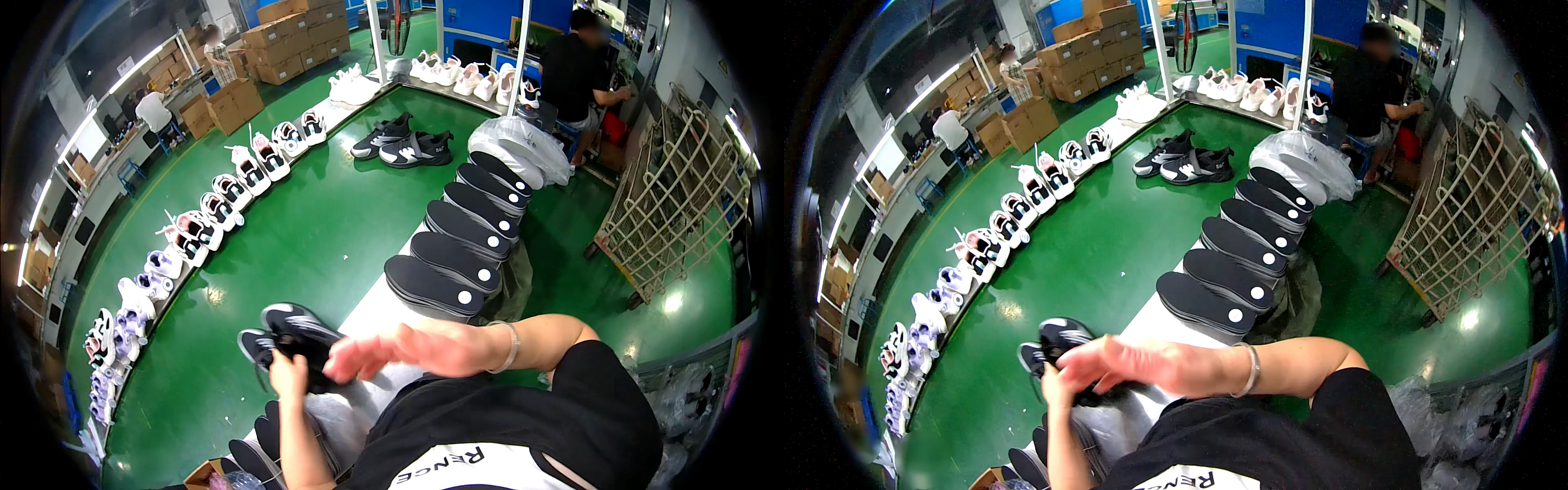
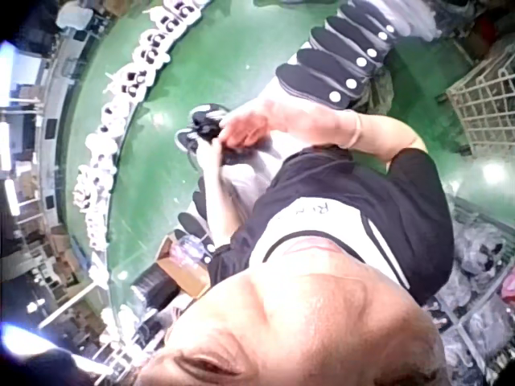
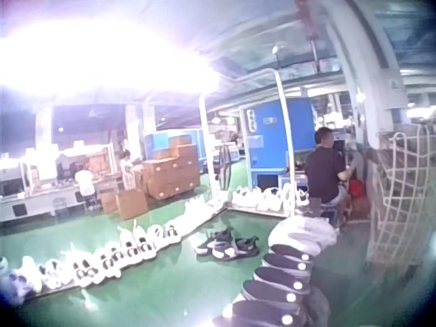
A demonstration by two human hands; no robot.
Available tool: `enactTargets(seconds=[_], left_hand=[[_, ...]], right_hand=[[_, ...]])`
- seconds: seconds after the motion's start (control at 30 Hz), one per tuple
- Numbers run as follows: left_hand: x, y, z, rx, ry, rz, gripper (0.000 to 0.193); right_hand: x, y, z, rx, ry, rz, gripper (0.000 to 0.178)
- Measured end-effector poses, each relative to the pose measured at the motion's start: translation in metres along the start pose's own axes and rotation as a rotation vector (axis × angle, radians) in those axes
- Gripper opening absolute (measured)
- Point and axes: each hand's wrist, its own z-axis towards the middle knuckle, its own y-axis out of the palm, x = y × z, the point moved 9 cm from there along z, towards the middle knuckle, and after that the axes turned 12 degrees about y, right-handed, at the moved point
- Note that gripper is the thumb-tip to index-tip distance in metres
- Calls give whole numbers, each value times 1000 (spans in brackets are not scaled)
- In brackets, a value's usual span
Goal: The person inserts white insoles into black shoes, adjusts the shoe tongues, and organizes the completed pairs on a green work surface.
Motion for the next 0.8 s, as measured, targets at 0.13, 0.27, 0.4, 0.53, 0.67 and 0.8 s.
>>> enactTargets(seconds=[0.13, 0.27, 0.4, 0.53, 0.67, 0.8], left_hand=[[-27, -81, 22, 167, -155, 131, 58], [5, -70, 40, 385, 143, -304, 52], [93, 16, 10, 156, 459, -244, 47], [187, 70, -51, -118, 607, -353, 45], [245, 116, -138, -513, 772, -540, 34], [238, 185, -219, -997, 672, -468, 31]], right_hand=[[-77, 92, -20, -472, -289, -43, 65], [-113, 114, -51, -7, -740, -324, 82], [-102, 105, -75, -11, -1024, -60, 98], [-112, 106, -121, 42, -796, -415, 98], [-98, 83, -200, 256, -547, -643, 60], [33, 2, -334, 1193, 57, -551, 16]])
